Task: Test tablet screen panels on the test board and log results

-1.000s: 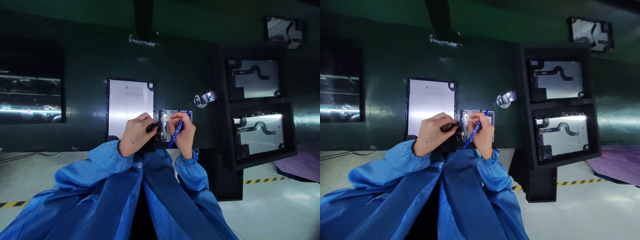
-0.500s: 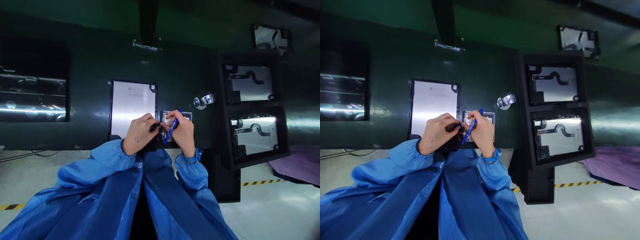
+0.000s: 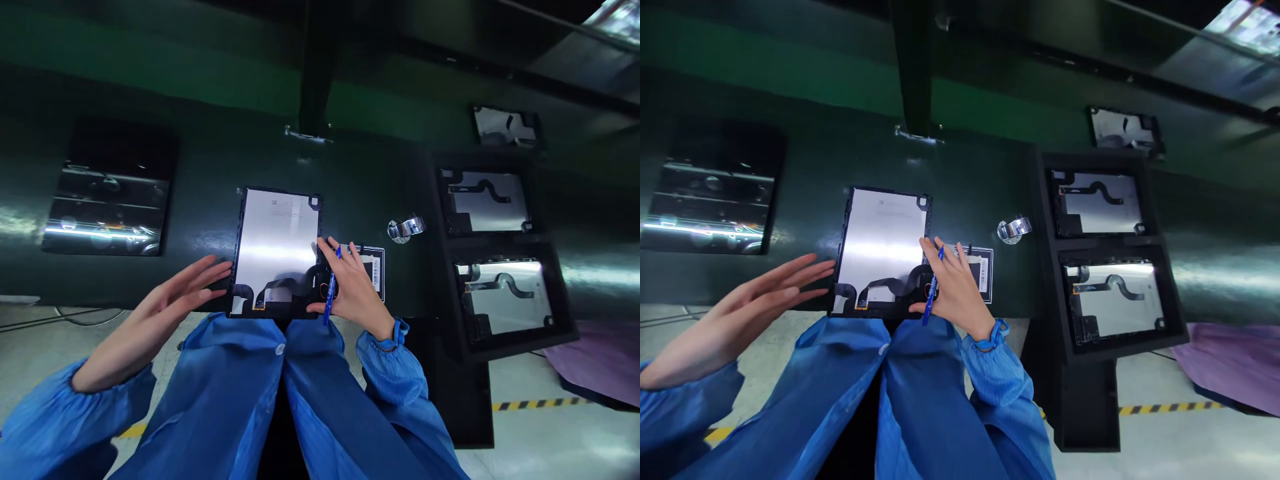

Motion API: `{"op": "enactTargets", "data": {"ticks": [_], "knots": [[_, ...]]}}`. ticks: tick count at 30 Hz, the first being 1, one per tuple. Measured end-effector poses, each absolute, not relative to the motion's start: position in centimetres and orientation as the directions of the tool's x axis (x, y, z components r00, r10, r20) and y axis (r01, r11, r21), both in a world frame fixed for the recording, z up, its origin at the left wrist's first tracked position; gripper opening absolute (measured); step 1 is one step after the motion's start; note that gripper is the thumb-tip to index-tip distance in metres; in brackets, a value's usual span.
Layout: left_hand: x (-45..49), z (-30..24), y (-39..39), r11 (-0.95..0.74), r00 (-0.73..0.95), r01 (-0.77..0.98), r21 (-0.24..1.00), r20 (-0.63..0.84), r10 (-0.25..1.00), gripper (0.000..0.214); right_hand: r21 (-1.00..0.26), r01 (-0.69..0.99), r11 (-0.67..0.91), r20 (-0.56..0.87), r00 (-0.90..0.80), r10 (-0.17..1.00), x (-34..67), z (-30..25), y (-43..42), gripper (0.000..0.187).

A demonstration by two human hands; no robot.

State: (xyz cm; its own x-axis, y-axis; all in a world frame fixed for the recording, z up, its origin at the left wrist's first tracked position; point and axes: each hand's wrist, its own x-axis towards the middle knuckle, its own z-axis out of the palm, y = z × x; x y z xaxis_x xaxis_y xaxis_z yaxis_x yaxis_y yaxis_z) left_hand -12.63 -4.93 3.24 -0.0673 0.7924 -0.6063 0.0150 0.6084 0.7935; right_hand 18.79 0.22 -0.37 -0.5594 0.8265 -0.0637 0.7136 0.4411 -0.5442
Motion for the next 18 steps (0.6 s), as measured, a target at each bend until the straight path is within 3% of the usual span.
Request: {"op": "enactTargets", "data": {"ticks": [4, 6, 8, 11, 14, 16, 18], "knots": [[-10.7, 2.9, -2.7, 0.63, -0.141, -0.22, 0.745, -0.663, 0.735, 0.035, -0.599, 0.679, 0.425, -0.035, -0.552, 0.833, 19.2, -0.9, 0.3, 0.126], [-8.7, 3.9, -1.5, 0.601, -0.128, -0.325, 0.73, -0.664, 0.737, 0.032, -0.713, 0.59, 0.379, -0.008, -0.547, 0.837, 19.6, -0.1, 0.3, 0.116], [-6.3, 5.4, -0.8, 0.506, -0.062, -0.385, 0.772, -0.568, 0.82, 0.032, -0.854, 0.437, 0.282, 0.048, -0.474, 0.879, 20.0, 1.3, 0.1, 0.103], [-3.3, 7.4, -0.6, 0.348, 0.236, -0.348, 0.871, -0.277, 0.931, 0.032, -0.964, 0.213, 0.159, 0.105, -0.244, 0.964, 20.6, 3.9, -0.5, 0.087], [-2.5, 7.2, -0.9, 0.242, 0.495, -0.189, 0.952, -0.121, 0.86, 0.025, -0.963, 0.261, 0.073, 0.077, 0.003, 0.997, 21.6, 5.5, -1.1, 0.068], [-3.3, 5.6, -0.9, 0.203, 0.403, -0.113, 0.973, -0.142, 0.904, 0.024, -0.937, 0.349, 0.009, 0.072, 0.17, 0.983, 22.1, 5.7, -1.0, 0.056], [-4.3, 3.1, -0.6, 0.215, 0.15, -0.145, 0.966, -0.193, 0.97, 0.025, -0.927, 0.374, -0.009, 0.095, 0.26, 0.961, 22.0, 5.2, -0.6, 0.05]]}}
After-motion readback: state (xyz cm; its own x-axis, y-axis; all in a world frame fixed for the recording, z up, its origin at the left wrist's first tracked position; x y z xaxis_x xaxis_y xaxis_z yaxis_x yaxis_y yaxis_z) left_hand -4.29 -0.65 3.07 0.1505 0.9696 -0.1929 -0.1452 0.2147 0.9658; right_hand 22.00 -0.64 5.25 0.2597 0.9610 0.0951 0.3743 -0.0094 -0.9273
